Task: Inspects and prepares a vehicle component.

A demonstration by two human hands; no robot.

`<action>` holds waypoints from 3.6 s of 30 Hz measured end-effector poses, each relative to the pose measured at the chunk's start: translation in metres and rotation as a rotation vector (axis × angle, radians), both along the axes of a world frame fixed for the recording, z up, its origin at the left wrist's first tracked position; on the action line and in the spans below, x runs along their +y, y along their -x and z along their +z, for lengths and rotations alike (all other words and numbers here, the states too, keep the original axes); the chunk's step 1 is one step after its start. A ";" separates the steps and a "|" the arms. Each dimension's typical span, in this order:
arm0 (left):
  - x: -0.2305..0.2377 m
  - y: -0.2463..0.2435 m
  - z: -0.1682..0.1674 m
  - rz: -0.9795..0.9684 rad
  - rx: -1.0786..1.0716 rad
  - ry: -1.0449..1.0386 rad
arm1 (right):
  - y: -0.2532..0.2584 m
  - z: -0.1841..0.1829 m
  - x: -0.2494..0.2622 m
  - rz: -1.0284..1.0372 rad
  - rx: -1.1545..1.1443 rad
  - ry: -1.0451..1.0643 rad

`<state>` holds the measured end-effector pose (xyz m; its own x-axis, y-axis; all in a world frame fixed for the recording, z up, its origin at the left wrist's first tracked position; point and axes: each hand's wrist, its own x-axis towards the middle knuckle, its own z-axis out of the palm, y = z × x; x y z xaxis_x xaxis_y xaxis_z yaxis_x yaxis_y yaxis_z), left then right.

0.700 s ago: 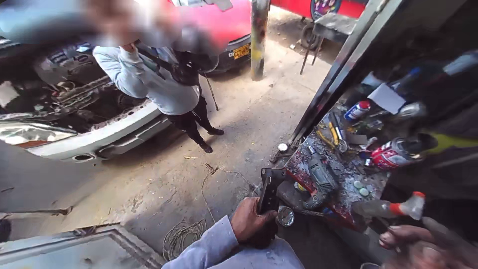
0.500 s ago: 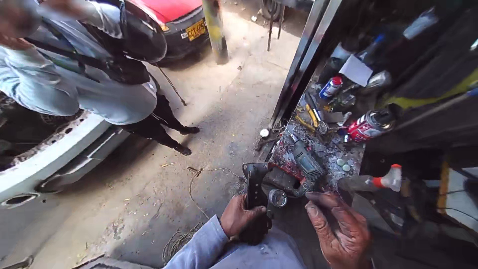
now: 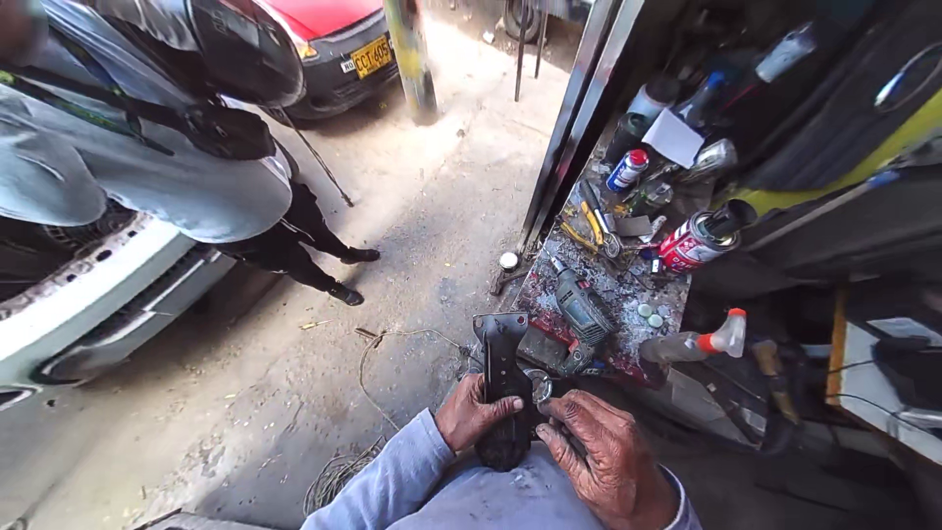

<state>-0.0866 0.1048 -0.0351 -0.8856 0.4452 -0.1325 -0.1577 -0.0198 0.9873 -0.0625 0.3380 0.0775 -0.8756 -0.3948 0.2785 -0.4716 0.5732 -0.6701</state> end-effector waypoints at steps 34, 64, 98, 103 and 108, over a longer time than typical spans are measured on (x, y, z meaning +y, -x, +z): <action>0.023 0.040 0.000 0.120 0.179 0.306 | 0.003 -0.008 0.066 -0.127 0.103 0.044; 0.034 0.073 -0.108 -0.043 -0.335 0.296 | 0.013 -0.150 0.051 -0.809 -0.525 0.372; 0.026 0.111 -0.121 -0.236 -0.190 0.390 | 0.077 -0.159 0.019 -0.546 -0.924 1.762; 0.026 0.116 -0.120 -0.254 -0.173 0.417 | 0.075 -0.146 0.025 -0.536 -0.866 1.691; 0.024 0.120 -0.111 -0.311 -0.155 0.555 | 0.040 -0.092 0.034 -0.682 -0.667 1.088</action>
